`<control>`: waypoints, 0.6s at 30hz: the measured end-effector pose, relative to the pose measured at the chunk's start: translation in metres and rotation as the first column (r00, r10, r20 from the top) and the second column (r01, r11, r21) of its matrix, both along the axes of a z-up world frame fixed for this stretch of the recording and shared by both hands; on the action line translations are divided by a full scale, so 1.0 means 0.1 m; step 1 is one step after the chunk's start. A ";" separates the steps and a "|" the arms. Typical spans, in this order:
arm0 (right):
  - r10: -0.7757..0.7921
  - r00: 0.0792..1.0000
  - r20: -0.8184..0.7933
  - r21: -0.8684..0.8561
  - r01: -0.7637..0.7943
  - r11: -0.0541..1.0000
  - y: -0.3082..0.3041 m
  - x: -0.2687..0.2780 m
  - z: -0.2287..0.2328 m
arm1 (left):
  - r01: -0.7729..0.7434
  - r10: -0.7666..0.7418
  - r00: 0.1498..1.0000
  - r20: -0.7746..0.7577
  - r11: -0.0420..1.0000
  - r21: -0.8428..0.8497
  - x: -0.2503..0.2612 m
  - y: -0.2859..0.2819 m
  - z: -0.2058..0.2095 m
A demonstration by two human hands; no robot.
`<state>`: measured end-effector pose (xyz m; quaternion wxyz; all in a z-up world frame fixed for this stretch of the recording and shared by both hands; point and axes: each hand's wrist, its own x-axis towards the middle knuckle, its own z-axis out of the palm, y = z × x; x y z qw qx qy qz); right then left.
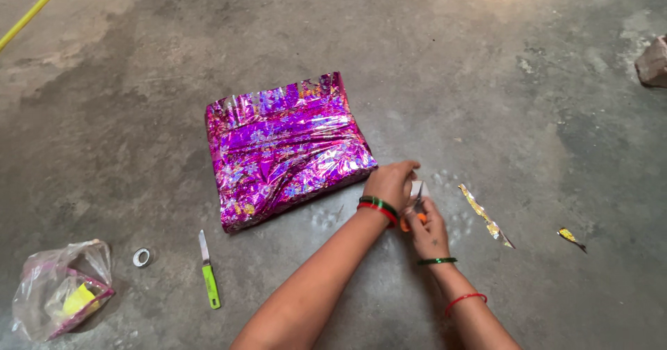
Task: The person wraps a rectangular item with shiny purple patterned paper on a concrete floor. They fold the paper edges, apply clear adhesive tape to secure the folds, and use scissors to cut tape as needed. The wrapped item is turned over to tape the opposite side.
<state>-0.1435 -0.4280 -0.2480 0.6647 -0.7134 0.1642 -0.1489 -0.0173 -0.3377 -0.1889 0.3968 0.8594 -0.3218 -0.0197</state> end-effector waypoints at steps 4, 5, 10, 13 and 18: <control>-0.226 0.951 -0.212 -0.563 0.070 0.824 -0.13 0.06 0.45 | -0.172 0.176 0.984 0.008 0.950 0.262 0.09 -0.09 -0.18; -0.220 0.936 -0.273 -0.640 -0.006 0.768 -0.18 0.11 0.53 | -0.149 0.202 0.972 -0.123 0.927 0.343 0.12 -0.07 -0.26; -0.121 0.892 -0.436 -0.711 -0.258 0.654 -0.42 0.32 0.67 | -0.081 0.254 0.846 -0.469 0.930 0.358 0.09 0.10 -0.69; -0.080 0.888 -0.453 -0.680 -0.285 0.676 -0.56 0.30 0.67 | -0.159 0.278 0.827 -0.489 0.950 0.270 0.06 0.07 -0.89; -0.008 0.839 -0.544 -0.462 -0.292 0.837 -0.70 0.17 0.75 | -0.294 0.232 0.752 -0.617 0.956 0.000 0.10 -0.06 -1.04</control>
